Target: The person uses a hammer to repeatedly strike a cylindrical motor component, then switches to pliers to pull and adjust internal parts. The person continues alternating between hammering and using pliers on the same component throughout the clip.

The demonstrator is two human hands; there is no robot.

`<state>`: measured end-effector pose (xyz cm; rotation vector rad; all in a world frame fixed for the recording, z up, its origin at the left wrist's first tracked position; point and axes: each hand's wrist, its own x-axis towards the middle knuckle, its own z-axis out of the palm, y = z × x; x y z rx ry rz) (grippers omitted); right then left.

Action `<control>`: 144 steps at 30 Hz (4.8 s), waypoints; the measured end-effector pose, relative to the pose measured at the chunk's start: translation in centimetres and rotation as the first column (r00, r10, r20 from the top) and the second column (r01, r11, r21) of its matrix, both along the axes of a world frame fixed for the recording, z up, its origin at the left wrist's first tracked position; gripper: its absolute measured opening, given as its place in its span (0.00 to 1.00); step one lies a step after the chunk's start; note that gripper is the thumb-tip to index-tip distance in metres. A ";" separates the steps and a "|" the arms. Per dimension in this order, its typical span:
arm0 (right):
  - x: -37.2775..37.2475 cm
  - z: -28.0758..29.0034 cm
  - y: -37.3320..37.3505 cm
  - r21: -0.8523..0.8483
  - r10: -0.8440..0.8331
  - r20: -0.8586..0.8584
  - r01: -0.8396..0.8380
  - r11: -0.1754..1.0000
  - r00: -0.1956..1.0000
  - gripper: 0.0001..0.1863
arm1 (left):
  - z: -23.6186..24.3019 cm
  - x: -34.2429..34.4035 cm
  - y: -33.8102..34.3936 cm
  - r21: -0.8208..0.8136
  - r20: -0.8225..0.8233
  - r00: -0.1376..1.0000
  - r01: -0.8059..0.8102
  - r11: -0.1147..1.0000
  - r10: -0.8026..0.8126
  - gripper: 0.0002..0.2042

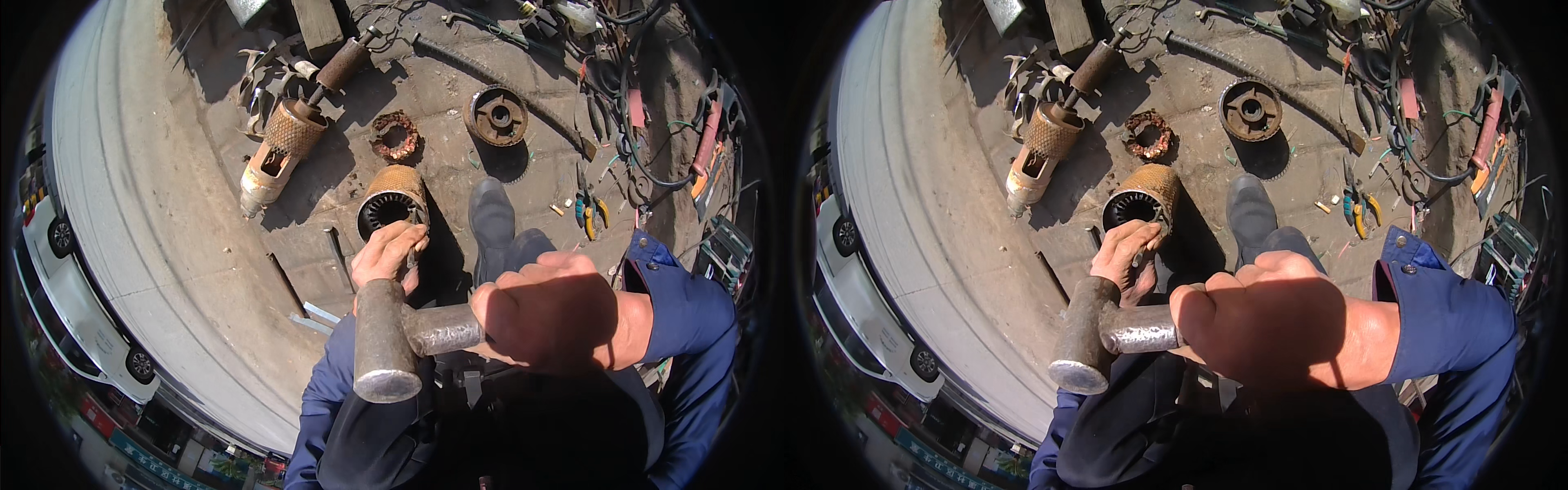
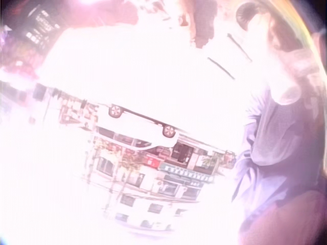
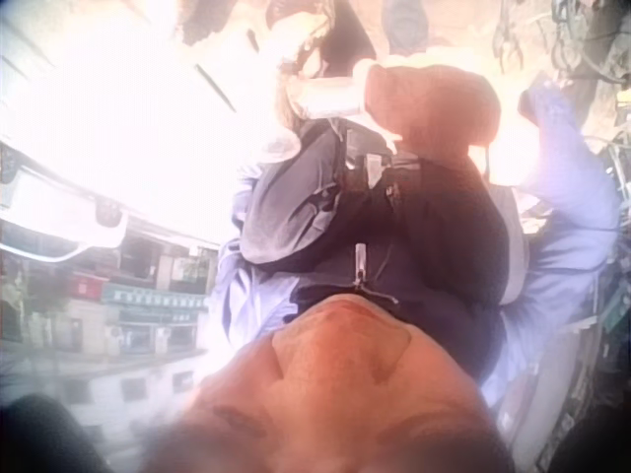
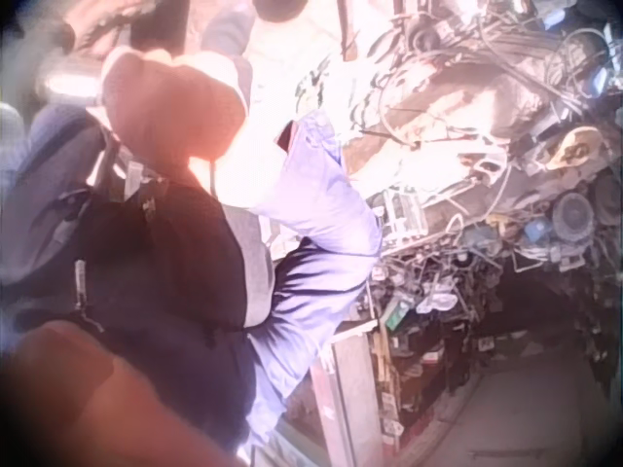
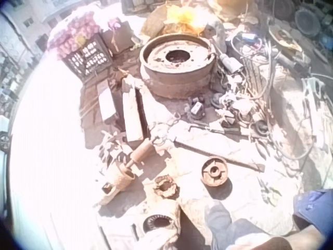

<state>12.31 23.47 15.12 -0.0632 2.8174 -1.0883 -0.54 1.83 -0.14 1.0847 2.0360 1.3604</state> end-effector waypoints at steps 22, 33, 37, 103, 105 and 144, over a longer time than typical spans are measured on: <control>0.7 -1.3 3.0 -0.324 -0.396 0.400 0.531 0.783 0.827 0.19 | 1.1 -1.2 0.2 0.187 -0.148 0.971 -0.161 0.969 0.189 0.08; 1.2 -2.2 2.2 -0.330 -0.388 0.389 0.519 0.788 0.836 0.20 | 0.3 -1.0 0.3 0.168 -0.127 0.977 -0.151 0.974 0.173 0.10; 0.8 -2.3 2.2 -0.338 -0.383 0.373 0.508 0.792 0.845 0.20 | 0.4 -0.8 0.3 0.170 -0.139 0.979 -0.127 0.977 0.151 0.13; 0.6 -1.9 2.6 -0.314 -0.400 0.345 0.506 0.803 0.849 0.21 | 0.4 -1.2 0.6 0.183 -0.159 0.966 -0.174 0.968 0.203 0.10; 0.6 -1.9 2.6 -0.333 -0.407 0.353 0.520 0.787 0.842 0.21 | 0.3 -1.3 0.7 0.202 -0.162 0.966 -0.168 0.965 0.202 0.10; 0.9 0.6 -1.0 -0.068 -0.034 -0.111 0.026 0.997 0.993 0.18 | -1.5 -0.8 0.4 0.151 -0.209 0.975 -0.041 0.988 0.073 0.18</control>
